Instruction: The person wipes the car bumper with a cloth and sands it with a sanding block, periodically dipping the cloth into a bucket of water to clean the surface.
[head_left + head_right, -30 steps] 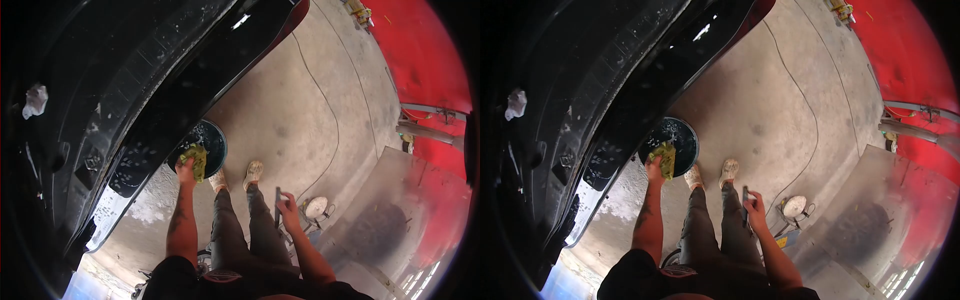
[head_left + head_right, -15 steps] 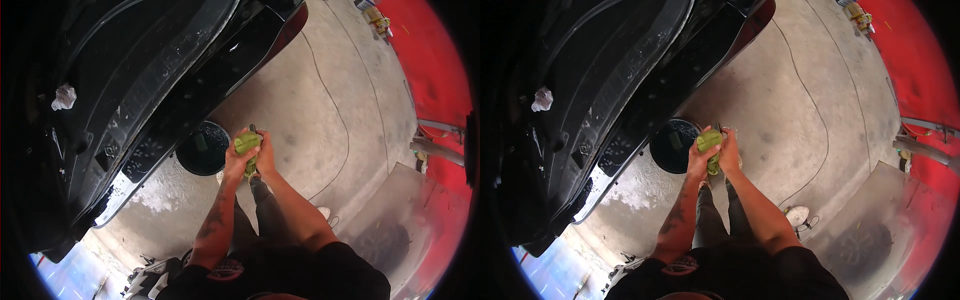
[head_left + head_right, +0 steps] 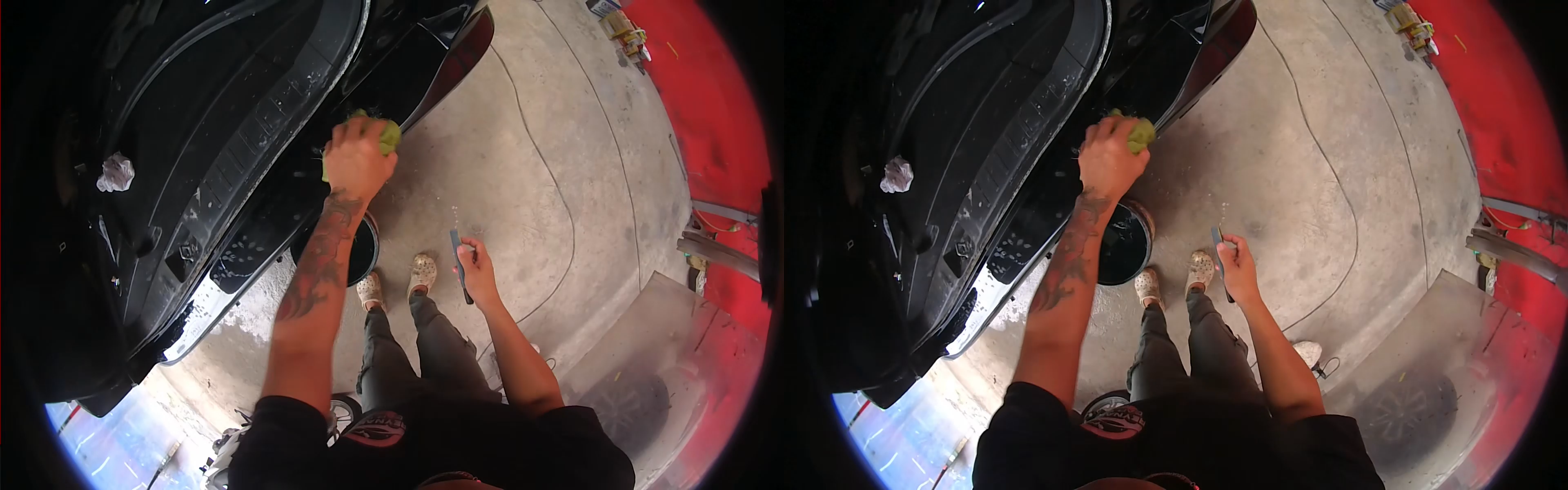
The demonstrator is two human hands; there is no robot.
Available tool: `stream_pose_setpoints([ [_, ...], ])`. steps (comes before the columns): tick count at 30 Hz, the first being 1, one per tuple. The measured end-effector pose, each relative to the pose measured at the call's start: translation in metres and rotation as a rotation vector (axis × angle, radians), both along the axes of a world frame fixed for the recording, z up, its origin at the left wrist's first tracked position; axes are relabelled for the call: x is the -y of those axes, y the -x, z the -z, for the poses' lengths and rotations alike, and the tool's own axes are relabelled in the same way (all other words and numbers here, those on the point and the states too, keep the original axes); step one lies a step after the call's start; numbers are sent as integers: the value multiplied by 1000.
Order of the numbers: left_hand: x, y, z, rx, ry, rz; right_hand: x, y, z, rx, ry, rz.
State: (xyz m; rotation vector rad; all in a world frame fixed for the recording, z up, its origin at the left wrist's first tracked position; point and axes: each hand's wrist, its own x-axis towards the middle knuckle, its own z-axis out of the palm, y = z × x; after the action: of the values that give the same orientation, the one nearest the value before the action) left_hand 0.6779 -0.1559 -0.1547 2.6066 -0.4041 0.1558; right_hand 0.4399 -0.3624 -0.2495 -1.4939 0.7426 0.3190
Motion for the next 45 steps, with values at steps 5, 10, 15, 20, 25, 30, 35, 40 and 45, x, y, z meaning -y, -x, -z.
stream_pose_setpoints([
  [5, -1, -9, -24, 73, -49, 625, 10, 15, 5, 1, 83, -85],
  [10, -15, -93, -54, 313, -188, 873, -13, -29, -16, 152, 270, -157],
  [15, -34, -165, -32, 763, -465, 1009, -61, -105, -51, 501, 660, -253],
  [20, -45, -178, -24, 699, -444, 1108, -103, -161, -82, 567, 908, -276],
  [25, -45, -172, -28, 630, -249, 1009, -126, -186, -76, 467, 1075, -291],
  [30, -43, -175, -24, 671, -148, 976, -138, -195, -72, 420, 1140, -299],
  [35, -41, -177, -17, 716, -91, 968, -129, -221, -79, 444, 1256, -291],
  [40, -42, -180, -14, 748, -93, 965, -144, -208, -69, 473, 1252, -289],
  [45, -37, -180, -3, 773, -21, 938, -144, -204, -76, 462, 1239, -373],
])
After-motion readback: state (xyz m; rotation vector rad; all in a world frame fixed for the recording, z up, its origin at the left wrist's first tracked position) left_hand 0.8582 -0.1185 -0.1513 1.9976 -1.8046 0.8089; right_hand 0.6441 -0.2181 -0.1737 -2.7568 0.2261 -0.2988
